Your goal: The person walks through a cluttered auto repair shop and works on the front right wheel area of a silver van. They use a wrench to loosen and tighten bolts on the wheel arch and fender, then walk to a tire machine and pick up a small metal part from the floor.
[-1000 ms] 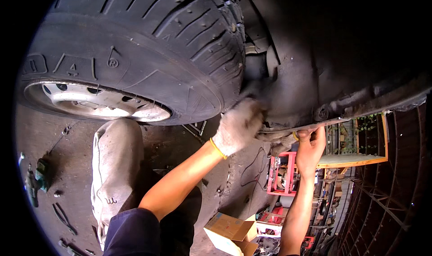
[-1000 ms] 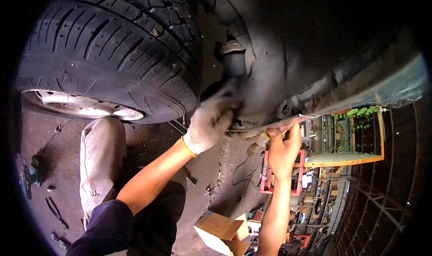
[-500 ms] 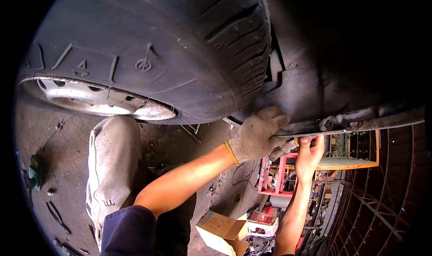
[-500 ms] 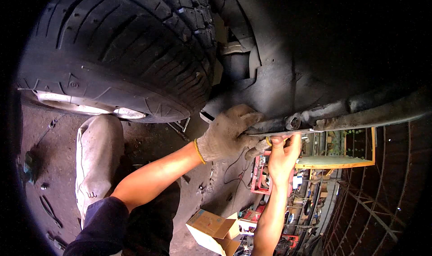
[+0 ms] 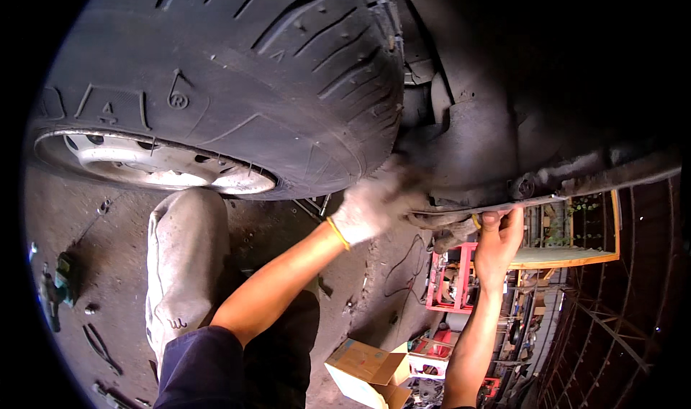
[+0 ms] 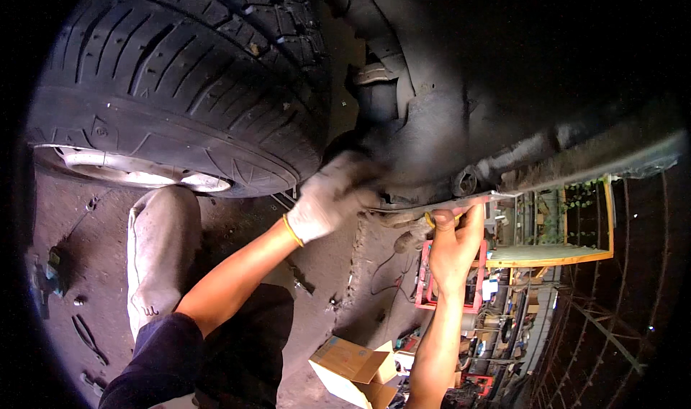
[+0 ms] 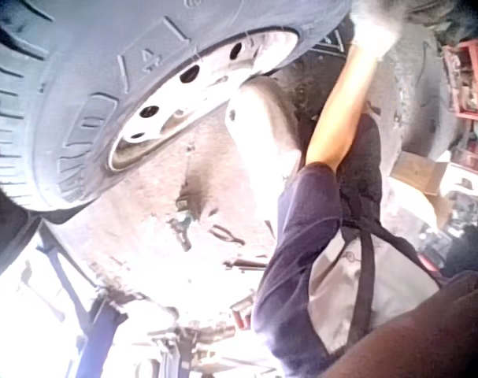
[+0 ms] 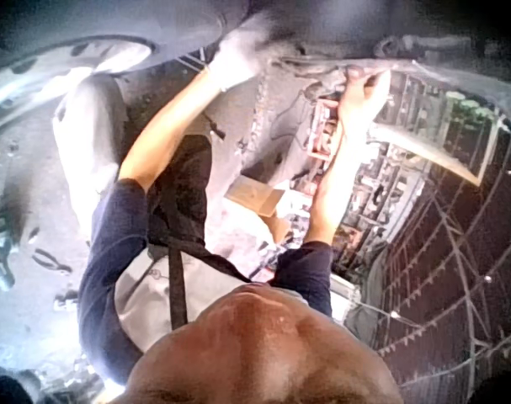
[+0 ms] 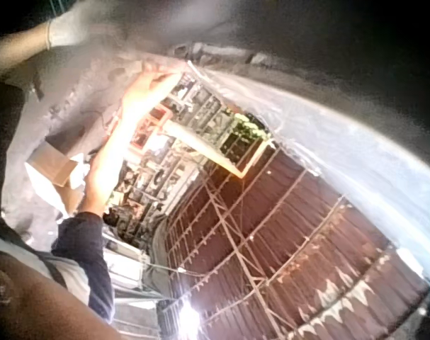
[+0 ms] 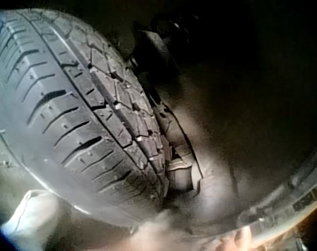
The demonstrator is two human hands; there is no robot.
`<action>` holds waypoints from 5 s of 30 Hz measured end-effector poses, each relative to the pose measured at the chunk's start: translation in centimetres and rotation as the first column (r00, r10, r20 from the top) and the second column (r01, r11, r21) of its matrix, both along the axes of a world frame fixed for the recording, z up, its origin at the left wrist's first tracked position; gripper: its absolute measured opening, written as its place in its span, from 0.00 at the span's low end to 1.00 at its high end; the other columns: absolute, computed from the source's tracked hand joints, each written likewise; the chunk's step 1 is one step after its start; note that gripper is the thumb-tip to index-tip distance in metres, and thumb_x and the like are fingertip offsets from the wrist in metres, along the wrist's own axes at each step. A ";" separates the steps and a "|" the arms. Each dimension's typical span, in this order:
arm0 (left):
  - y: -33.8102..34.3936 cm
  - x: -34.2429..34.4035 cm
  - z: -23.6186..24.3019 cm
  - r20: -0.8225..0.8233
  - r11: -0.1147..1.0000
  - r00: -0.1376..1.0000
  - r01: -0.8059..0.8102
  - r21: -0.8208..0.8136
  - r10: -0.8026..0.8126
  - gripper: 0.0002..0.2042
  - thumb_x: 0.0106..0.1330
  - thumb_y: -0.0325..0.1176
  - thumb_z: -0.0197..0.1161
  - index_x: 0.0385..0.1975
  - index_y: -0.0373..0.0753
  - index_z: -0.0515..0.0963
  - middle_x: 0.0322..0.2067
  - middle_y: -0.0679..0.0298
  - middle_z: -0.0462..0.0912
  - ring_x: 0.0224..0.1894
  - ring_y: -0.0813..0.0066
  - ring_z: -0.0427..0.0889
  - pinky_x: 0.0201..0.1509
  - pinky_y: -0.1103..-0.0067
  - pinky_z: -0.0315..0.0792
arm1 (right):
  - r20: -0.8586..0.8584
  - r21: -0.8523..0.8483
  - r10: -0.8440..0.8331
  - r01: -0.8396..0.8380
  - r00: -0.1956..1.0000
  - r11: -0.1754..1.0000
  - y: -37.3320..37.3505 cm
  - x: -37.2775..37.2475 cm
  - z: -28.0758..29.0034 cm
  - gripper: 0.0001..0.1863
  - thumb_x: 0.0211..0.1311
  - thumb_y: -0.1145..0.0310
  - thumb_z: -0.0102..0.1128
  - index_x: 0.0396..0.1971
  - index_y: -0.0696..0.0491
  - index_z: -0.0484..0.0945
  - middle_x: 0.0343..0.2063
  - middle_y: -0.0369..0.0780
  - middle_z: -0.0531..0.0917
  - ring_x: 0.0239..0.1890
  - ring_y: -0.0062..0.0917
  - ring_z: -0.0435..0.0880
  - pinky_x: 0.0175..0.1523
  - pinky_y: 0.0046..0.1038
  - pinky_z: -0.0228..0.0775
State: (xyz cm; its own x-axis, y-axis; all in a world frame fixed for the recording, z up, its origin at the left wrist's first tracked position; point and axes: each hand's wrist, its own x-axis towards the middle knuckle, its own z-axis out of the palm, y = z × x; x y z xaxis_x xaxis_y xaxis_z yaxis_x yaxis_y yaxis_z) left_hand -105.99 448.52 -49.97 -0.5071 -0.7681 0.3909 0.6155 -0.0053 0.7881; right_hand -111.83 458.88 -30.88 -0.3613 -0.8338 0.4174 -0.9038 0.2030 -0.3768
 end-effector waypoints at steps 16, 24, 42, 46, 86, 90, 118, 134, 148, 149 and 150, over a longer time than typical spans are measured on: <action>-5.4 -15.0 -10.5 0.213 0.870 0.942 -0.324 0.370 0.260 0.27 0.68 0.51 0.53 0.54 0.33 0.75 0.56 0.48 0.76 0.58 0.58 0.74 0.63 0.72 0.64 | 0.041 -0.063 0.003 0.000 0.999 0.998 -0.9 0.4 -1.0 0.14 0.62 0.72 0.63 0.29 0.55 0.62 0.26 0.33 0.67 0.31 0.18 0.63 0.40 0.20 0.61; -5.8 -15.0 -10.9 0.327 0.924 0.903 -0.344 0.167 0.277 0.21 0.68 0.46 0.53 0.44 0.33 0.81 0.45 0.51 0.84 0.48 0.61 0.82 0.53 0.72 0.70 | -0.030 -0.039 -0.011 0.010 0.999 0.999 0.0 0.0 -0.2 0.16 0.60 0.69 0.65 0.29 0.55 0.63 0.25 0.33 0.65 0.29 0.17 0.61 0.37 0.20 0.60; -5.7 -13.9 -9.4 0.236 0.888 0.939 -0.318 0.332 0.249 0.20 0.69 0.44 0.48 0.44 0.35 0.81 0.41 0.53 0.84 0.42 0.61 0.82 0.49 0.71 0.70 | -0.085 -0.024 -0.017 0.015 0.996 1.000 -0.1 -0.1 -0.1 0.18 0.63 0.61 0.65 0.28 0.57 0.66 0.23 0.35 0.70 0.28 0.19 0.66 0.36 0.24 0.64; -5.2 -18.3 -18.3 0.118 0.666 0.990 -0.141 0.733 0.079 0.15 0.66 0.46 0.58 0.36 0.40 0.80 0.24 0.65 0.75 0.24 0.74 0.70 0.30 0.77 0.65 | -0.060 -0.085 0.028 -0.033 0.998 0.996 -0.7 -0.1 -0.7 0.18 0.63 0.61 0.64 0.28 0.56 0.66 0.23 0.34 0.69 0.29 0.19 0.65 0.37 0.24 0.63; -0.4 -7.7 -12.4 0.277 0.863 0.912 0.141 0.485 -0.304 0.29 0.65 0.47 0.60 0.59 0.30 0.69 0.54 0.52 0.76 0.49 0.65 0.79 0.58 0.74 0.69 | -0.151 -0.110 0.018 -0.035 0.988 0.993 -0.1 -1.4 -1.1 0.22 0.64 0.53 0.62 0.27 0.59 0.71 0.25 0.34 0.72 0.31 0.18 0.67 0.39 0.22 0.63; -1.0 -6.2 -11.3 0.504 0.981 0.856 0.014 0.192 -0.111 0.34 0.58 0.60 0.55 0.53 0.34 0.76 0.51 0.41 0.78 0.58 0.50 0.74 0.62 0.71 0.64 | -0.103 -0.109 0.031 -0.042 0.994 0.993 -0.9 -0.5 -1.1 0.22 0.64 0.53 0.63 0.27 0.59 0.71 0.25 0.34 0.72 0.32 0.19 0.67 0.40 0.23 0.63; 0.9 -0.9 -2.4 0.127 0.766 0.886 -0.304 -0.566 0.446 0.12 0.58 0.23 0.61 0.43 0.35 0.77 0.38 0.50 0.81 0.40 0.54 0.82 0.43 0.71 0.76 | -0.129 -0.104 0.020 -0.034 0.991 0.994 -0.2 -0.9 -1.3 0.19 0.65 0.56 0.62 0.27 0.57 0.70 0.25 0.34 0.71 0.32 0.19 0.65 0.41 0.22 0.62; 1.8 -1.2 -1.6 0.115 0.824 0.915 -0.287 -0.488 0.387 0.12 0.55 0.34 0.68 0.35 0.36 0.77 0.30 0.52 0.79 0.35 0.50 0.80 0.37 0.66 0.74 | 0.174 -0.141 -0.245 0.271 0.954 0.952 2.9 -3.1 -12.8 0.18 0.58 0.60 0.70 0.24 0.58 0.72 0.18 0.34 0.73 0.22 0.18 0.67 0.29 0.25 0.64; 1.3 -0.4 -1.7 0.223 0.984 0.966 -0.095 -0.152 0.128 0.12 0.55 0.33 0.69 0.35 0.35 0.79 0.30 0.50 0.82 0.33 0.54 0.82 0.37 0.70 0.74 | 0.074 -0.329 -0.315 0.322 0.946 0.888 0.6 -1.6 -16.3 0.18 0.61 0.63 0.66 0.24 0.59 0.69 0.21 0.40 0.75 0.26 0.27 0.71 0.35 0.30 0.65; 1.0 -0.3 -1.3 0.243 0.993 0.968 -0.042 -0.108 0.067 0.12 0.56 0.33 0.70 0.34 0.34 0.79 0.26 0.56 0.80 0.28 0.66 0.81 0.34 0.73 0.73 | 0.074 -0.299 -0.339 0.345 0.938 0.890 0.6 -1.7 -15.8 0.17 0.60 0.63 0.66 0.24 0.59 0.69 0.21 0.41 0.75 0.26 0.29 0.72 0.36 0.32 0.67; 0.7 0.1 -1.0 0.254 0.991 0.967 0.025 -0.133 0.010 0.11 0.58 0.33 0.68 0.35 0.34 0.79 0.24 0.60 0.78 0.26 0.72 0.78 0.31 0.75 0.72 | 0.102 -0.283 -0.349 0.363 0.932 0.888 0.7 -1.7 -15.7 0.18 0.60 0.63 0.66 0.24 0.59 0.70 0.21 0.41 0.76 0.26 0.29 0.72 0.36 0.32 0.67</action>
State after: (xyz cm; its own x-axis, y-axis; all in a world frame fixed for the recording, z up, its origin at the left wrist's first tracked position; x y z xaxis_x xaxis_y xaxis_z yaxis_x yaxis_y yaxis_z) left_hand -105.91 449.19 -51.01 -0.6082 -0.7133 0.3482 0.3960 0.1075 0.9119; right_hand -113.52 459.62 -46.57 -0.6359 -0.4884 0.5976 -0.7715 0.3822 -0.5086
